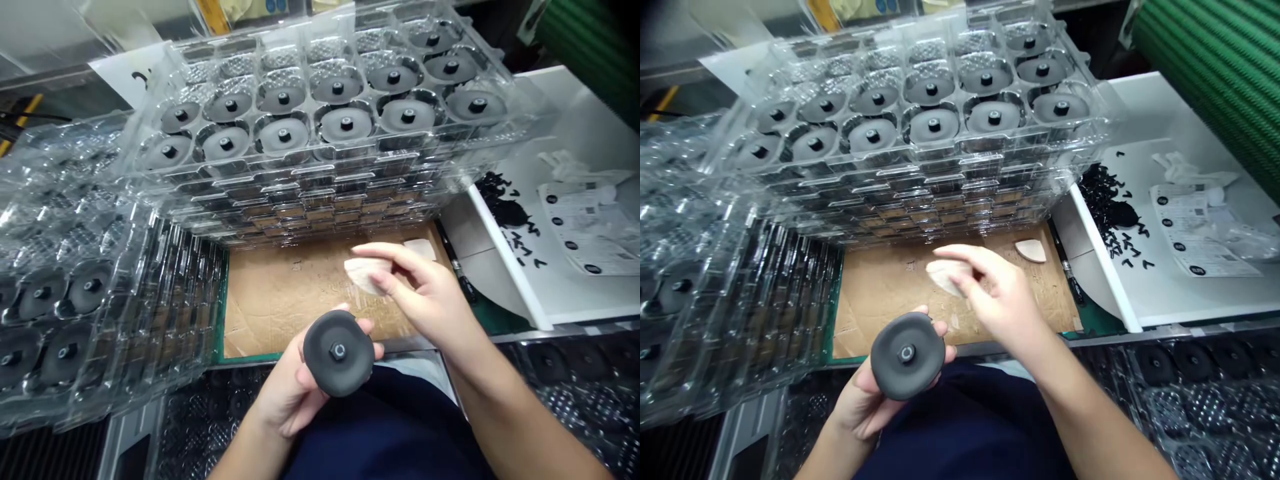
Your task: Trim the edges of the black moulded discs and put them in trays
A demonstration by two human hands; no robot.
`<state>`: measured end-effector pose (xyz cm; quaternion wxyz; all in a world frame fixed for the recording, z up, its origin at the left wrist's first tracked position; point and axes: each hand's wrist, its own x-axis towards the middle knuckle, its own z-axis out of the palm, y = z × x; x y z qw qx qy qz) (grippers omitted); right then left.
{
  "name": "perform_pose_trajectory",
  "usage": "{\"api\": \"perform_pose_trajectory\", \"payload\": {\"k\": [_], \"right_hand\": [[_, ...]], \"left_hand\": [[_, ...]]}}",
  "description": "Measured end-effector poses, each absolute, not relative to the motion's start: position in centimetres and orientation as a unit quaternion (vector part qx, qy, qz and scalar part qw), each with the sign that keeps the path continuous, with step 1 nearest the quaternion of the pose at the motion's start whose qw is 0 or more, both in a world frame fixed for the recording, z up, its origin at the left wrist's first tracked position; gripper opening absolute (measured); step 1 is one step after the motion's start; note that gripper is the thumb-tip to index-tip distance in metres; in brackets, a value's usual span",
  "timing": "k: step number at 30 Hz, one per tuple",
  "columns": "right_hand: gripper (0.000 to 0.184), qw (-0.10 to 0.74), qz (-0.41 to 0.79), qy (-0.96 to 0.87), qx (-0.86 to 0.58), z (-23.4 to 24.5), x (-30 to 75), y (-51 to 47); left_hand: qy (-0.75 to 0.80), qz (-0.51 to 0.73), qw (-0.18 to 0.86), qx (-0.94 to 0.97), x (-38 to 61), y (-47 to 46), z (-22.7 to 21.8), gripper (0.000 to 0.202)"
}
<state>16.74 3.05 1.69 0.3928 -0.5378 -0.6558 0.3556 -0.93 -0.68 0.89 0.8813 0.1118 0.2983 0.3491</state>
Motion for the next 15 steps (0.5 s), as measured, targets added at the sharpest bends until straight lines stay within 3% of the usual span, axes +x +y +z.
{"api": "perform_pose_trajectory", "payload": {"k": [4,7,15], "right_hand": [[0.02,0.28,0.401,-0.625,-0.609,-4.2,18.0,2.3],[0.02,0.247,0.371,-0.633,-0.633,-7.8,17.9,0.7],[0.033,0.211,0.295,-0.648,-0.67,-9.8,17.3,-2.3]], "left_hand": [[0.252,0.352,0.898,0.075,-1.5,-0.5,0.5,0.055],[0.271,0.361,0.891,0.054,-1.8,-0.3,0.2,0.057],[0.298,0.385,0.873,0.034,-2.3,0.0,-1.1,0.051]]}}
